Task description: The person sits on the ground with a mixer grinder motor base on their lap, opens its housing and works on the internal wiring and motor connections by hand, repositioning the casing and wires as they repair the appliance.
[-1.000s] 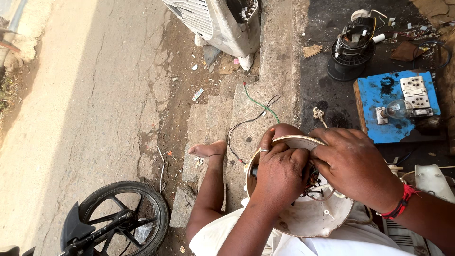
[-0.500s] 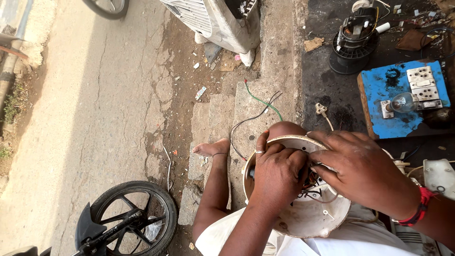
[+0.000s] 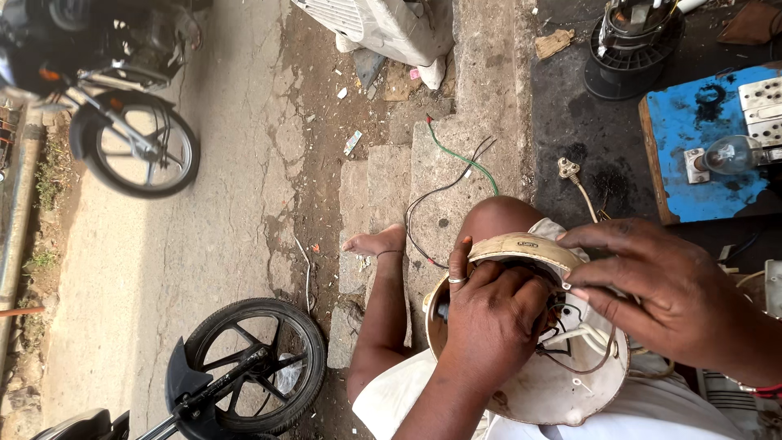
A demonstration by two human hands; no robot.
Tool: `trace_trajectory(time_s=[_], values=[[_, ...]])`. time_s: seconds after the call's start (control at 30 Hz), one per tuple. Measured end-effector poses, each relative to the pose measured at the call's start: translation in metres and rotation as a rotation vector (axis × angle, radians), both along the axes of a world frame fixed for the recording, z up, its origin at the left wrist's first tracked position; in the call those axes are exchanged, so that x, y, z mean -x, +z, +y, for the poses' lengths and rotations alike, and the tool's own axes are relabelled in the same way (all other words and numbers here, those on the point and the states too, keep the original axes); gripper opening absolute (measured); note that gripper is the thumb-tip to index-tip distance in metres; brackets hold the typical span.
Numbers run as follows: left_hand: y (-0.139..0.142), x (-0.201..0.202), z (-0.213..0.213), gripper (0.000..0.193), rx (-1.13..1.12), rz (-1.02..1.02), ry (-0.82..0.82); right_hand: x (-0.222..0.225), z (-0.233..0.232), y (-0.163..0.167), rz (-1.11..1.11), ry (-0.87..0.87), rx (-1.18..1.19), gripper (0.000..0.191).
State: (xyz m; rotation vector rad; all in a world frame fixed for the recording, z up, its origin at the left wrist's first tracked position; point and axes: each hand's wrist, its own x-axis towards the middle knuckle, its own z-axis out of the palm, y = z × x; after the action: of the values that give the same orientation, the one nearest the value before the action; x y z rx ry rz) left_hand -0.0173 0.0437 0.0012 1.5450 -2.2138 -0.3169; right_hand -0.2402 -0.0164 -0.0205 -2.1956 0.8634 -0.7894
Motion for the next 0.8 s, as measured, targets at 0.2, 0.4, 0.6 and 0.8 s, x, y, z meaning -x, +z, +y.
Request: trace_trajectory(time_s=[0.2,0.4,0.6,0.8], values=[[-0.002,0.000,0.004,0.020,0.009,0.026,0.013,-0.021,0.005,0.021,0.336,0.067,0.299,0.024],[-0.008,0.004,0.021,0.025,0.044,0.009,0.027,-0.032,0.012,0.030,0.588,0.124,0.396,0.021],[-0.015,0.004,0.042,0.028,0.127,-0.021,0.042,-0.030,0.026,0.030,0.541,0.113,0.351,0.022],[-0.016,-0.002,0.057,0.024,0.138,-0.028,-0.025,-0.027,0.042,0.026,0.533,0.086,0.327,0.025]])
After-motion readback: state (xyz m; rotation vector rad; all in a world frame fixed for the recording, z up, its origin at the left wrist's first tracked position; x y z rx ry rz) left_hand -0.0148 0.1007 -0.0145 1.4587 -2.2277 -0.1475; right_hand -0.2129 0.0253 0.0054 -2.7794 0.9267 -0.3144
